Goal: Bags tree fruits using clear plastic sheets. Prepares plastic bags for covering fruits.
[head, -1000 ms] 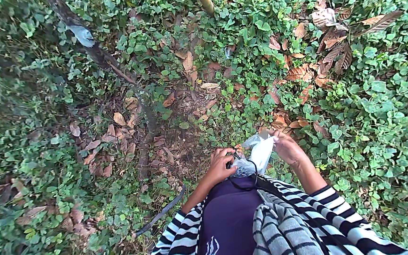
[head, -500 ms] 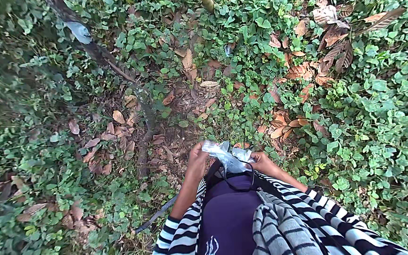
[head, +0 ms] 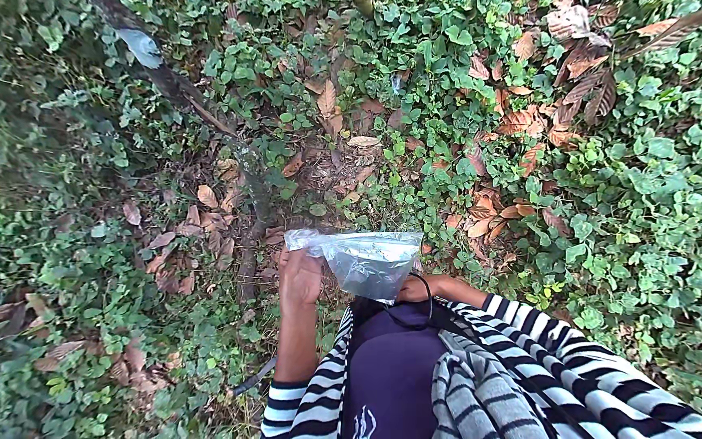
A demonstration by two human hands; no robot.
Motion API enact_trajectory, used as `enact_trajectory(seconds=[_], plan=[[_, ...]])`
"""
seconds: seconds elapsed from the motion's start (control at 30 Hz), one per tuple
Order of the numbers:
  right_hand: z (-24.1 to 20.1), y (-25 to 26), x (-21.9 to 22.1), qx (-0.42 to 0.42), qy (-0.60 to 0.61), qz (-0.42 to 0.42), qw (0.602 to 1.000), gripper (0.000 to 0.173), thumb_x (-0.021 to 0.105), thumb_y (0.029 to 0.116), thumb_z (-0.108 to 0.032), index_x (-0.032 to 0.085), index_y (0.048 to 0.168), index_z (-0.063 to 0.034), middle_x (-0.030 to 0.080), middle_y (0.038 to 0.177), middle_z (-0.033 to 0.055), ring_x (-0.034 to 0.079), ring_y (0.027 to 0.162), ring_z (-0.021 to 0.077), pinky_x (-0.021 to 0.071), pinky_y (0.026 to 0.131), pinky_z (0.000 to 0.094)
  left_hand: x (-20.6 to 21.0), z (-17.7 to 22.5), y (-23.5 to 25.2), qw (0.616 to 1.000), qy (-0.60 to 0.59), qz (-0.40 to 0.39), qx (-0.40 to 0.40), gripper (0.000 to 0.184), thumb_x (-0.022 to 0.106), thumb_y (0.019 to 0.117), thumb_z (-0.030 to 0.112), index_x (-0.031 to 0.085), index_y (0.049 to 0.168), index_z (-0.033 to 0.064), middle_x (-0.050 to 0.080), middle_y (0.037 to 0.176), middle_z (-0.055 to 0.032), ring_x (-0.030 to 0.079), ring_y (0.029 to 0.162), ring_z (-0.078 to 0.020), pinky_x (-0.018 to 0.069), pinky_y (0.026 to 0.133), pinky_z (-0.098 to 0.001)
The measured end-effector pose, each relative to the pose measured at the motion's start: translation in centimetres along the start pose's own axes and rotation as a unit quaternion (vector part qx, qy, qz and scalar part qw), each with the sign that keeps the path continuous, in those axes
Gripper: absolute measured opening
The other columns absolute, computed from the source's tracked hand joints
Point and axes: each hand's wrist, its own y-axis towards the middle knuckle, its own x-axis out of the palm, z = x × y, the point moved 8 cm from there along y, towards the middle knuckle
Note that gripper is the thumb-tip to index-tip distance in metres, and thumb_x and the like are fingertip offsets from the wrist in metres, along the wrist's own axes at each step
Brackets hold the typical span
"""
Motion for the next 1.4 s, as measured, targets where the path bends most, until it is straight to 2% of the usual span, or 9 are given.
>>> enact_trajectory(seconds=[0.13, 0.2, 0.33, 0.47, 0.57, 0.77, 0.87, 1.0, 1.4], plan=[[-3.7, 1.3, -0.3, 0.149, -0.088, -0.075, 0.982, 0.044, 0.058, 0.1035, -0.013, 0.053, 0.139, 0.0126, 0.053, 0.142, 0.0334, 0.049, 0.136, 0.0444, 0.0327, 0.116, 0.055, -2.1, -1.4, 0.1, 0.998, 0.035, 0.045, -0.012, 0.023, 0.042, 0.0991, 0.002, 0.062, 0.108, 0.0125, 0.071, 0.101, -0.0036, 0.07, 0.093, -0.0153, 0.0596, 0.085, -0.0372], [-1.9, 0.0, -0.3, 0.172, -0.047, -0.006, 0.984, 0.045, 0.057, 0.1039, -0.015, 0.053, 0.138, 0.0127, 0.054, 0.142, 0.0331, 0.05, 0.136, 0.0431, 0.0347, 0.116, 0.055, -3.4, -2.5, 0.3, 0.995, 0.082, 0.051, -0.021, 0.023, 0.044, 0.0988, 0.001, 0.061, 0.112, 0.0103, 0.071, 0.102, -0.0031, 0.07, 0.091, -0.0139, 0.0597, 0.085, -0.0352], [1.4, -1.2, 0.5, 0.125, 0.077, 0.119, 0.982, 0.035, 0.054, 0.1041, -0.014, 0.061, 0.13, 0.0087, 0.064, 0.13, 0.0239, 0.059, 0.125, 0.0246, 0.0416, 0.112, 0.0369, -7.1, -6.5, 0.3, 0.974, 0.19, 0.081, -0.095, 0.031, 0.05, 0.0986, -0.007, 0.052, 0.127, 0.0053, 0.066, 0.106, -0.0061, 0.068, 0.089, -0.0149, 0.0588, 0.08, -0.0355], [-0.7, -1.2, 0.7, 0.108, -0.017, 0.062, 0.992, 0.038, 0.053, 0.1038, -0.01, 0.057, 0.133, 0.0127, 0.059, 0.136, 0.0311, 0.054, 0.132, 0.0379, 0.0371, 0.116, 0.0476, -10.0, -11.5, -0.7, 0.939, 0.281, 0.053, -0.189, 0.05, 0.055, 0.0976, -0.005, 0.039, 0.145, 0.0005, 0.065, 0.119, -0.0169, 0.068, 0.1, -0.0202, 0.0576, 0.086, -0.0377], [-0.2, -0.4, 1.5, 0.075, -0.094, 0.038, 0.992, 0.041, 0.053, 0.1051, -0.015, 0.056, 0.136, 0.0111, 0.057, 0.138, 0.0323, 0.053, 0.133, 0.0433, 0.037, 0.115, 0.0544, -10.4, -13.9, -1.9, 0.914, 0.342, -0.005, -0.218, 0.058, 0.058, 0.0954, 0.0, 0.034, 0.148, -0.0035, 0.063, 0.122, -0.0194, 0.066, 0.106, -0.0187, 0.056, 0.091, -0.0357], [-5.5, -0.3, -0.2, 0.108, -0.168, 0.026, 0.979, 0.036, 0.053, 0.1038, -0.01, 0.06, 0.13, 0.0121, 0.061, 0.131, 0.0338, 0.057, 0.126, 0.0463, 0.041, 0.109, 0.0567, -9.5, -15.7, -3.3, 0.89, 0.385, -0.078, -0.232, 0.046, 0.058, 0.097, 0.004, 0.046, 0.14, -0.0078, 0.066, 0.117, -0.0178, 0.067, 0.101, -0.0149, 0.0552, 0.091, -0.0325], [-4.1, -0.5, 0.3, 0.043, -0.206, 0.075, 0.975, 0.033, 0.057, 0.1018, -0.014, 0.065, 0.124, 0.0092, 0.065, 0.123, 0.0319, 0.062, 0.118, 0.0458, 0.0463, 0.102, 0.06, -9.1, -15.6, -3.7, 0.891, 0.373, -0.077, -0.247, 0.046, 0.058, 0.0973, 0.003, 0.045, 0.141, -0.0069, 0.066, 0.118, -0.0172, 0.067, 0.101, -0.0141, 0.0554, 0.09, -0.032], [-2.7, -0.8, 0.5, 0.092, -0.167, 0.056, 0.98, 0.04, 0.057, 0.1023, -0.02, 0.061, 0.13, 0.0087, 0.063, 0.129, 0.0314, 0.059, 0.123, 0.0435, 0.043, 0.106, 0.0569, -8.7, -15.5, -3.8, 0.892, 0.37, -0.089, -0.242, 0.043, 0.057, 0.0969, 0.001, 0.049, 0.138, -0.0064, 0.067, 0.117, -0.0154, 0.067, 0.101, -0.0125, 0.055, 0.091, -0.0303], [-3.6, -1.2, 0.5, 0.118, -0.2, 0.03, 0.972, 0.037, 0.052, 0.1045, -0.016, 0.06, 0.131, 0.0083, 0.061, 0.131, 0.0324, 0.057, 0.125, 0.0469, 0.0425, 0.106, 0.0612, -8.4, -15.6, -4.1, 0.894, 0.363, -0.093, -0.245, 0.04, 0.056, 0.0978, 0.001, 0.05, 0.137, -0.0063, 0.067, 0.117, -0.0155, 0.066, 0.1, -0.0123, 0.0547, 0.09, -0.0302]])
